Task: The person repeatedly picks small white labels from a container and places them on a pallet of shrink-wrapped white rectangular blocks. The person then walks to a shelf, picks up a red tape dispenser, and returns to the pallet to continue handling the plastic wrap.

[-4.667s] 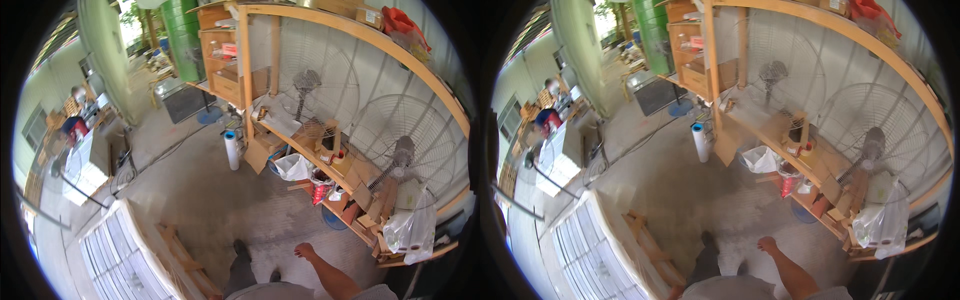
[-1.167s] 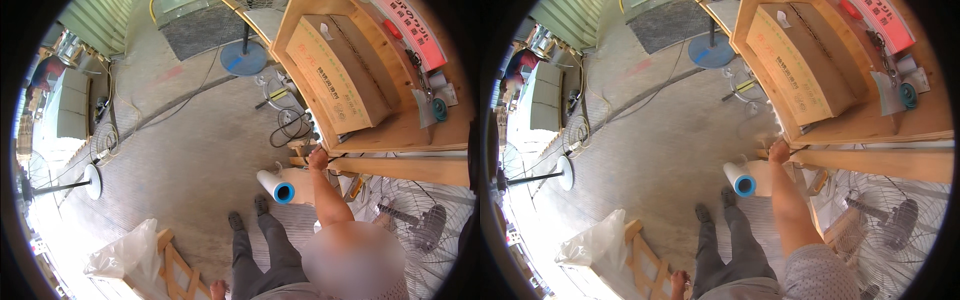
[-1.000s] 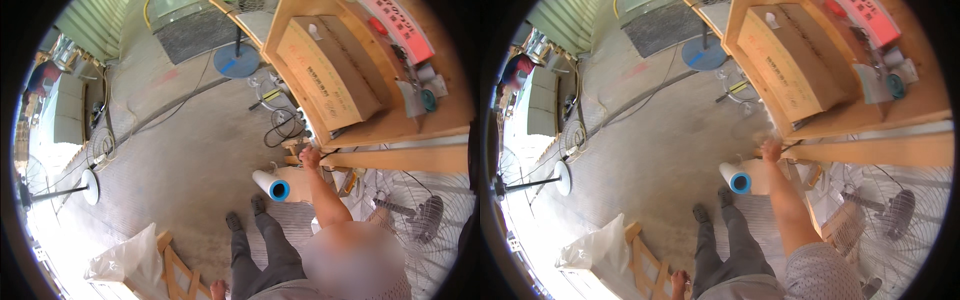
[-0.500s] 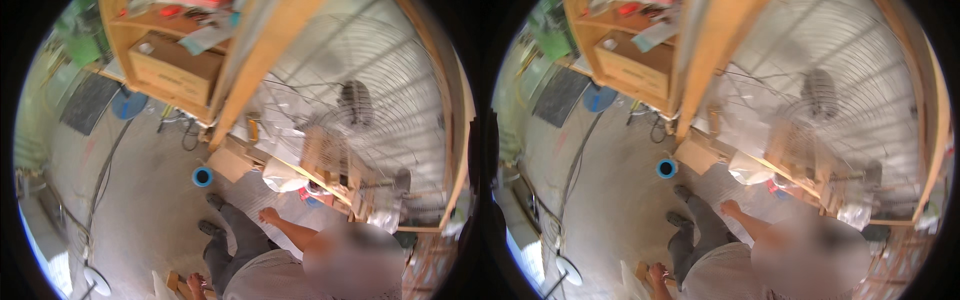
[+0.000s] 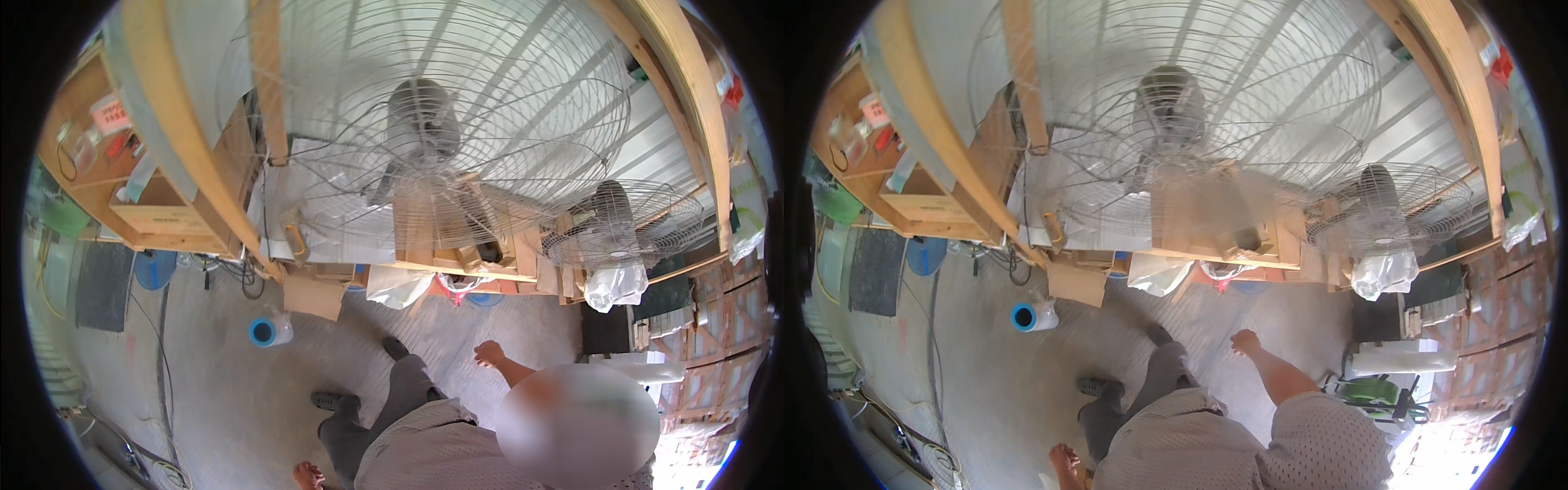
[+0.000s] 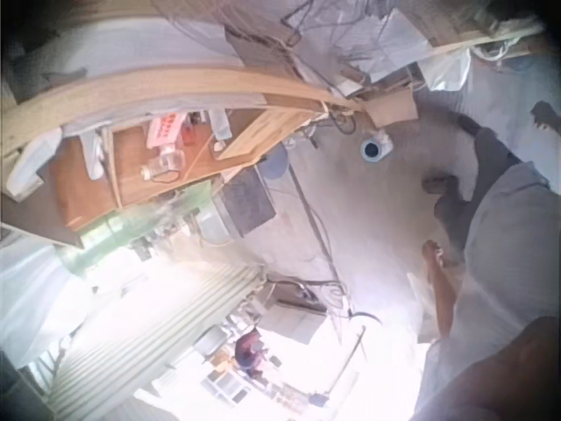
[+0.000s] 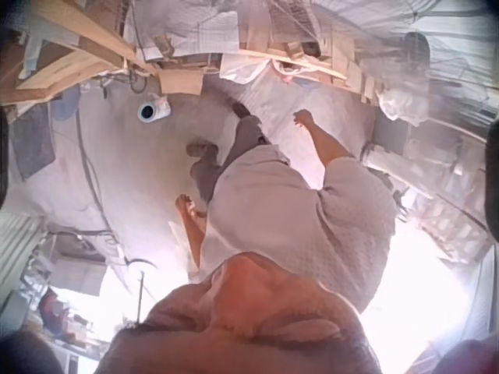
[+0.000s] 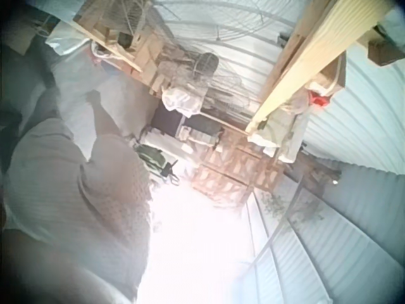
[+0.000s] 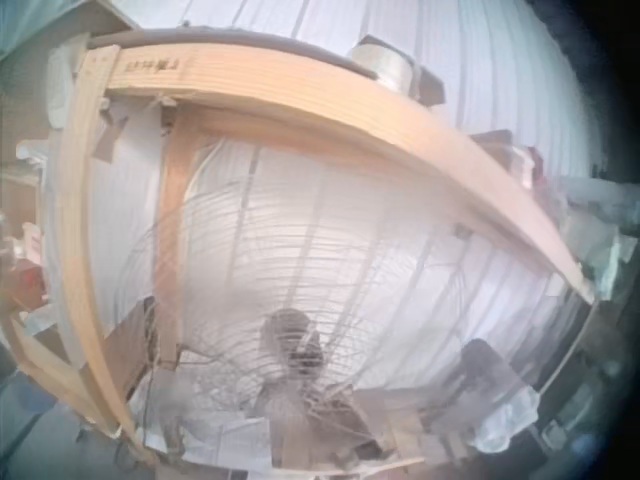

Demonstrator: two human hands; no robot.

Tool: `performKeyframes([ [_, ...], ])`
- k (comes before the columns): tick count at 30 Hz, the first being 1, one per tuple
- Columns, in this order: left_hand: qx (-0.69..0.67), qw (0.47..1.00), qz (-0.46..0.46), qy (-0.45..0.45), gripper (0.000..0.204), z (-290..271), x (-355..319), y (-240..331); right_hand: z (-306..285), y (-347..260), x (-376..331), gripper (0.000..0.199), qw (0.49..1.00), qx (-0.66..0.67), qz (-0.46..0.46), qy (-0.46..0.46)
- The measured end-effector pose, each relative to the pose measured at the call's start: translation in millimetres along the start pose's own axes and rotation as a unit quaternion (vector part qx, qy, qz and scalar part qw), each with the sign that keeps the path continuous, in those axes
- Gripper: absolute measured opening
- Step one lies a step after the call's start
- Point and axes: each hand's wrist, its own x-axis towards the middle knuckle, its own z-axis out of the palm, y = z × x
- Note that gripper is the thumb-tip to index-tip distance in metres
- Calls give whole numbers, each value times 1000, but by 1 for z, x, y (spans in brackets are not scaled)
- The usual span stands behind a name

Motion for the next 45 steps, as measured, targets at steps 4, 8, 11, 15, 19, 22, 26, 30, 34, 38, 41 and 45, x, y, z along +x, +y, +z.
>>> performKeyframes([
  [4, -1, 1000, 10, 19, 17, 49, 3, -30, -61, 23, 48, 22, 992, 11, -76, 96],
  [8, 19, 1000, -18, -1, 17, 108, -9, -69, -141, 62, 105, 23, 959, 102, -110, 240],
  [11, 37, 999, 24, 20, 17, 147, -28, -88, -191, 27, 122, 24, 928, 110, -109, 340],
  [15, -10, 1000, 9, -7, 19, 186, -63, -104, -240, -25, 127, 31, 872, -7, -123, 475],
  [19, -28, 999, 29, -9, 18, 222, -114, -107, -270, -25, 158, 60, 845, -146, -230, 461],
  [22, 39, 998, 23, 38, 17, 233, -138, -108, -285, -25, 170, 69, 804, -220, -322, 449],
  [26, 35, 996, -10, 81, 17, 236, -165, -114, -292, -66, 147, 61, 866, -262, -301, 302],
  [30, 52, 995, -15, 81, 19, 235, -173, -124, -296, -66, 170, 49, 862, -284, -301, 292],
  [34, 138, 988, -14, 69, 20, 236, -168, -130, -307, -59, 201, 33, 836, -337, -289, 323],
  [38, 161, 982, 85, 58, 21, 243, -158, -126, -316, -33, 226, 49, 862, -329, -213, 321],
  [41, 198, 963, 179, 39, 20, 248, -147, -142, -298, -47, 195, 44, 860, -309, -225, 337],
  [45, 47, 998, -8, 47, 20, 271, -167, -110, -289, -59, 127, 34, 869, -327, -188, 321],
])
